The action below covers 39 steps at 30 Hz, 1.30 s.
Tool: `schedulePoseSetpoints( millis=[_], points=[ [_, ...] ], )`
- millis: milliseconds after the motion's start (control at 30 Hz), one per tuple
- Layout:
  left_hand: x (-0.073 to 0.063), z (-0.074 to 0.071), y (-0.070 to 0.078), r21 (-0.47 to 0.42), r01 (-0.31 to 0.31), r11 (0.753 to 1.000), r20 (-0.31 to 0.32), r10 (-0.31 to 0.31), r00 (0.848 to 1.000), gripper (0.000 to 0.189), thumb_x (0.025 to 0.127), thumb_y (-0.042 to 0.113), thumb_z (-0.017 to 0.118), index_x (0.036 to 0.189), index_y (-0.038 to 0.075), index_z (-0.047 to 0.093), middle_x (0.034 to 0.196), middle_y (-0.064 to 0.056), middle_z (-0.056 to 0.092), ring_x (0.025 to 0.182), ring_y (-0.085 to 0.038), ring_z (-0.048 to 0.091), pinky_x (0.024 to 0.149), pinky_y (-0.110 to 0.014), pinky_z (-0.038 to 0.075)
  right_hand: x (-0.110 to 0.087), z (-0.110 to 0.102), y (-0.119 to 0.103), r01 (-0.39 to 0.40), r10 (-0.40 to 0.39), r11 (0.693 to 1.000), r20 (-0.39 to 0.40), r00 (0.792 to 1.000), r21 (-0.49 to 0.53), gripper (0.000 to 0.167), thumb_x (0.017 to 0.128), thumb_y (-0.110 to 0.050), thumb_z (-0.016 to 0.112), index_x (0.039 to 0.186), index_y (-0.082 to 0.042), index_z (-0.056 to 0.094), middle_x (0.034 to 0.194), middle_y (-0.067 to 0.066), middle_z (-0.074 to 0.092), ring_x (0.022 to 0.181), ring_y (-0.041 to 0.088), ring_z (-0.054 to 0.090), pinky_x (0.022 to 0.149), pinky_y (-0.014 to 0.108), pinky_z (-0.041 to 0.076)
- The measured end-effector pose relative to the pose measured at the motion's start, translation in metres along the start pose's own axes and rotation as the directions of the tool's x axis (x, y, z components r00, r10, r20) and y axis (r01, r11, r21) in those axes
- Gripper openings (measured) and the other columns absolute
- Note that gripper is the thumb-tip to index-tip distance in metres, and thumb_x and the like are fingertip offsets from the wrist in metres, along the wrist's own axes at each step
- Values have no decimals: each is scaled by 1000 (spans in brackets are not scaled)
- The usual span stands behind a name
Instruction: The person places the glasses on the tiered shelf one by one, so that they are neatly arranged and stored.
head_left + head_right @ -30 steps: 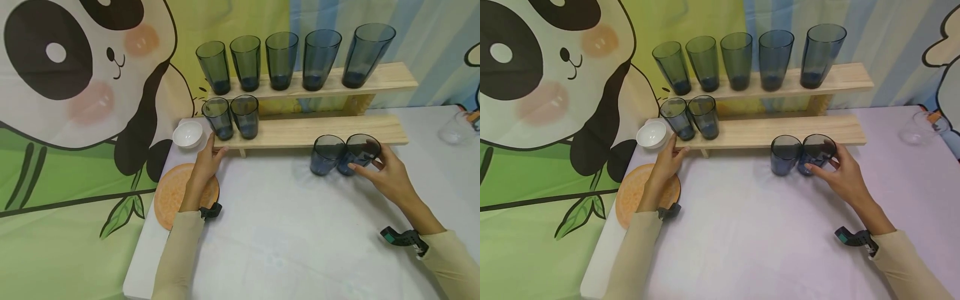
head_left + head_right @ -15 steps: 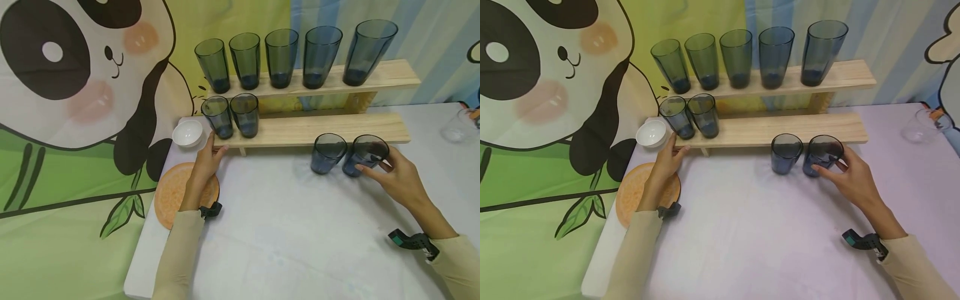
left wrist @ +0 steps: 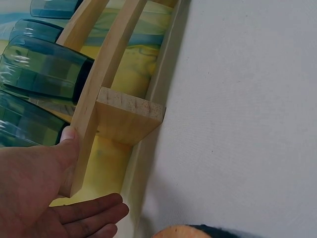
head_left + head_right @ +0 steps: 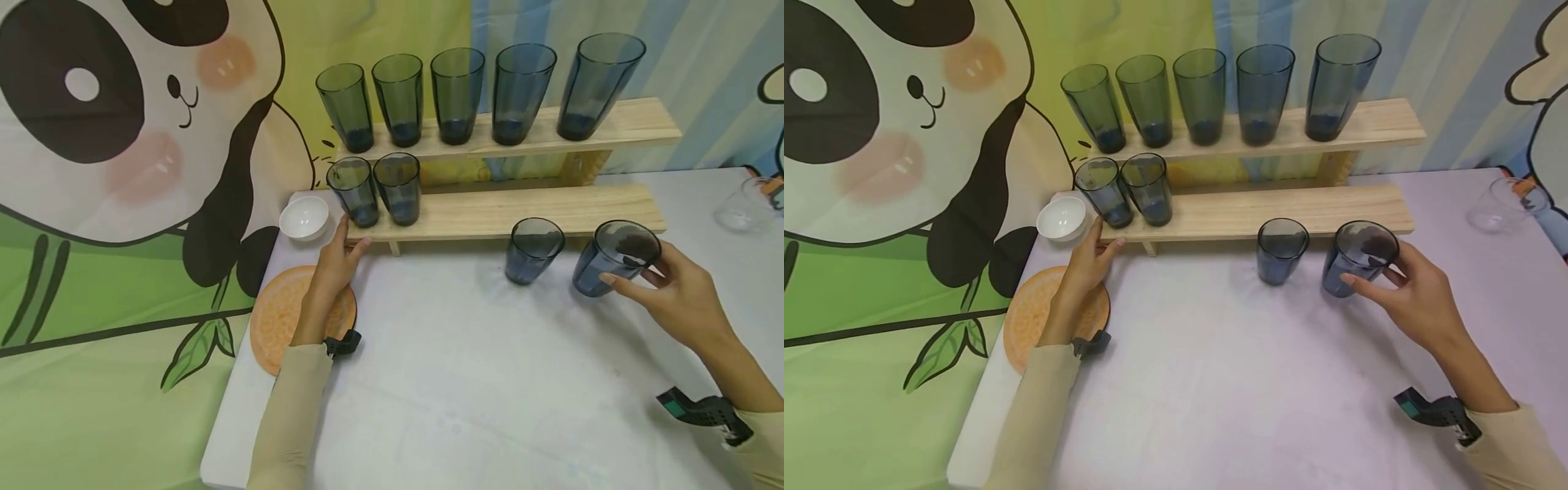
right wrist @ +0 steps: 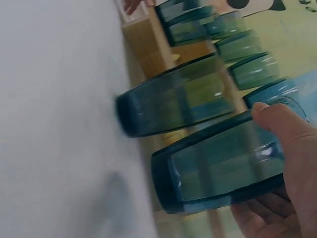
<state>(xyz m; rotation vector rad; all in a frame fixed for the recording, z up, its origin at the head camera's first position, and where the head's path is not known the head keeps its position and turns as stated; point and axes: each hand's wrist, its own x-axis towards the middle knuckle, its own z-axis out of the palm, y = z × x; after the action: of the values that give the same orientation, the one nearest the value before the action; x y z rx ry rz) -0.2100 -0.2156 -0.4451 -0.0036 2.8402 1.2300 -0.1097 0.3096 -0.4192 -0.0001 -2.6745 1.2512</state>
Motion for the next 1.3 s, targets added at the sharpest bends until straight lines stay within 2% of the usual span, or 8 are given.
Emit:
schedulePoseSetpoints(
  millis=[133,333,500,667,800,900,1033,1300],
  points=[
    [0,-1,0,3,5,1000,1,-5,1000,91,105,61,56,172,21,11,158,-26,49,130,-39,62,106,-55,50,5,-13,-19,10,-10,1000,-41,999,14,67,94,-18,83,154,-11,52,129,-19,50,134,-6,51,102,3,38],
    [0,-1,-1,7,3,1000,-2,-3,1000,91,105,61,56,172,20,11,156,-27,51,129,-40,63,106,-55,51,21,-32,-55,64,-62,998,-98,993,23,61,97,-11,78,153,-12,54,126,-23,51,137,-1,53,101,4,39],
    [-1,0,0,7,8,1000,-2,-8,1000,91,104,61,57,172,20,12,154,-28,52,129,-40,63,107,-56,50,40,-35,-87,114,-108,991,-83,991,72,59,97,-11,77,152,-16,56,128,-22,53,136,-1,53,101,4,40],
    [0,0,1,7,-5,1000,-9,5,1000,91,105,60,57,172,19,11,154,-27,53,129,-39,63,106,-55,51,67,-24,-118,101,-108,981,37,993,164,59,96,-16,79,150,-18,55,134,-15,55,145,11,50,104,7,42],
    [1,-1,1,7,-12,1000,-8,12,1000,91,105,61,56,172,19,11,155,-27,51,130,-40,63,107,-55,51,89,-7,-135,87,-113,983,152,982,164,61,95,-24,81,148,-16,51,132,-13,53,147,21,49,103,8,44],
    [3,-2,0,11,-16,1000,-3,16,1000,92,104,63,56,172,20,10,156,-28,51,131,-41,62,107,-55,50,104,9,-145,111,-140,983,205,969,148,63,94,-28,82,145,-13,49,130,-8,54,133,20,58,89,11,48],
    [4,-2,-1,12,-17,1000,0,17,1000,92,104,63,56,172,20,10,154,-28,53,131,-41,62,107,-55,50,120,30,-155,139,-177,979,274,945,152,62,93,-33,83,141,-11,51,126,0,54,112,17,58,77,22,44],
    [3,0,-1,5,-7,1000,16,7,1000,93,104,64,55,172,22,8,147,-21,61,130,-38,63,107,-54,51,143,63,-166,143,-168,986,416,894,90,83,90,-44,84,147,-4,40,131,13,56,118,28,58,92,40,46]
  ],
)
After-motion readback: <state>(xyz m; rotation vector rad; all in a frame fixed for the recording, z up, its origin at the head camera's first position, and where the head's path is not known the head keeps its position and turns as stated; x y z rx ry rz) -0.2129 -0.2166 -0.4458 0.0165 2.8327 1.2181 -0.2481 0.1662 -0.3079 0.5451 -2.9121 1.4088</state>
